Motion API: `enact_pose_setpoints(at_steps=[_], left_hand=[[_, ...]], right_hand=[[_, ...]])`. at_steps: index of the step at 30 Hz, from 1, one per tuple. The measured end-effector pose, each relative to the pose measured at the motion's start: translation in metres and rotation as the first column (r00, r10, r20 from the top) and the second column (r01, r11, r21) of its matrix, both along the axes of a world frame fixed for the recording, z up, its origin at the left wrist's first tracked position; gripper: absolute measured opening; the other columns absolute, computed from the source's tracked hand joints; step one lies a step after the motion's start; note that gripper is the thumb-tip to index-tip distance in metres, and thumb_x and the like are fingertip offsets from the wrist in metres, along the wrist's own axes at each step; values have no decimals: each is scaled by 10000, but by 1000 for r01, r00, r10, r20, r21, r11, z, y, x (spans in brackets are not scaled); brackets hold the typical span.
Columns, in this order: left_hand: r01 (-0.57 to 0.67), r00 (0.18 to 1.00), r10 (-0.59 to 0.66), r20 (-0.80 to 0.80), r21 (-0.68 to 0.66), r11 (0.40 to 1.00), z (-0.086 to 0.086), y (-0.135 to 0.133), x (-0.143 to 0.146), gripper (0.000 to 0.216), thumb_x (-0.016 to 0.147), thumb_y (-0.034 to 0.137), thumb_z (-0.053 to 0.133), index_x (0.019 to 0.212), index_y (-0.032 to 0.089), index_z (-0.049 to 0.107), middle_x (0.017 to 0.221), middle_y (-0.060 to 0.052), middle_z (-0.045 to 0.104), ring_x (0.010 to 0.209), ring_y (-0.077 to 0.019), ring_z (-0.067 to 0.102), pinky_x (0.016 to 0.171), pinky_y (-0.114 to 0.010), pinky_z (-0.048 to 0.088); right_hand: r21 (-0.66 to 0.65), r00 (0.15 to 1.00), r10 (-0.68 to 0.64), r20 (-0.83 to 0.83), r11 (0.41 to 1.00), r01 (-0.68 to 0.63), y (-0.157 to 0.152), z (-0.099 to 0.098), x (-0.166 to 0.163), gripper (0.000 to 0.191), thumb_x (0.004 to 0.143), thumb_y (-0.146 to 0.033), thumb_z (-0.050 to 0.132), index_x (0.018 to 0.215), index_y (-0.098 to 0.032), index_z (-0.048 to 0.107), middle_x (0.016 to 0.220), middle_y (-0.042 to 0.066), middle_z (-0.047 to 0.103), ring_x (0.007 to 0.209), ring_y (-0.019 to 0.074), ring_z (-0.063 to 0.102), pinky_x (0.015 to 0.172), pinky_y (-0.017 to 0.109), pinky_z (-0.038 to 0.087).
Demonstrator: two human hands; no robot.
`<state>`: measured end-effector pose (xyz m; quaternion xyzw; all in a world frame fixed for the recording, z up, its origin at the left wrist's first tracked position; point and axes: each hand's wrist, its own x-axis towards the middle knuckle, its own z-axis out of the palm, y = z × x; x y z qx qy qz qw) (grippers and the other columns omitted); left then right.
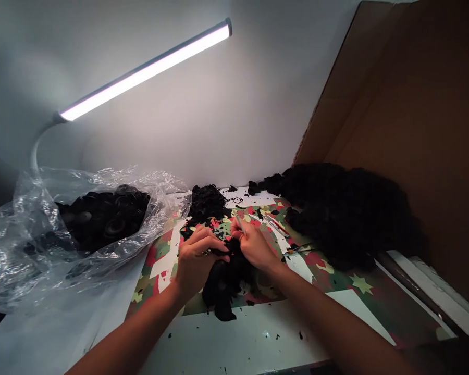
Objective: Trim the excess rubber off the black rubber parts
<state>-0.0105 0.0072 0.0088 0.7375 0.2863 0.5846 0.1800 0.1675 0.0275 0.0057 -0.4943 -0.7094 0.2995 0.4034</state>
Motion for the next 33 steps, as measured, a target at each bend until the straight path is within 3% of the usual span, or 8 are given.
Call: enact_pose_setpoints(at_steps=[3,9,15,18,21,25,29,33], left_hand=[[141,973,-102,205,-184,973,6,-2,-1,133,716,153,839,731,227,730,754,2,673,735,-154,609,657,-254,482],[373,874,-129,469,-476,796,0,10,-5,339,636,357,902,911,207,770,883,-38,685,831,-173,612,703,-235,480],[429,844,-119,524,-523,737,-2,12,-3,324,648,251,890,948,226,769,996,-47,704,982,-198,619,839,-254,492],[462,838,-176,516,-502,731,-2,10,-1,266,664,140,851,903,230,777,1082,-52,684,1109,-227,606,938,-292,490],[497,837,-221,501,-526,690,0,8,-1,294,700,120,812,963,244,771,1173,-59,678,1165,-239,599,967,-313,492],[471,870,-209,447,-623,624,5,5,-1,447,757,234,792,1194,256,705,1314,-86,655,1231,-261,578,972,-329,497],[350,918,-69,390,-718,601,8,5,0,453,685,265,839,1126,213,747,1194,-90,727,1114,-273,652,926,-363,527],[323,922,-24,387,-730,602,9,9,-2,490,581,180,877,1061,200,776,1110,-80,759,1078,-273,664,932,-375,519]], right_hand=[[-13,999,-36,25,999,36,10,-8,12,161,782,-73,406,737,-227,426,690,-17,506,666,158,491,623,251,364],[3,996,26,81,1000,-27,11,-7,21,192,908,-259,512,736,-204,576,747,6,597,723,174,536,672,272,389],[42,997,-46,-69,998,49,-5,11,13,441,998,-493,427,742,-198,632,647,-5,536,628,162,499,605,273,364],[-16,991,22,-132,1000,-25,-13,17,7,282,915,-471,602,891,-199,676,625,-42,507,560,132,440,540,249,329],[43,995,-1,-99,999,5,-17,17,4,112,873,-306,660,927,-212,685,692,-36,585,595,132,478,562,246,346],[266,994,-110,23,959,100,-20,9,4,122,814,-145,645,883,-228,701,668,-26,609,664,168,518,650,276,378],[429,988,-129,80,899,83,-23,5,1,168,827,-112,586,847,-228,706,587,-24,592,615,175,483,664,304,373],[454,992,-106,64,889,66,-24,6,0,188,850,-119,561,783,-233,695,615,-16,648,590,169,501,676,324,379]])
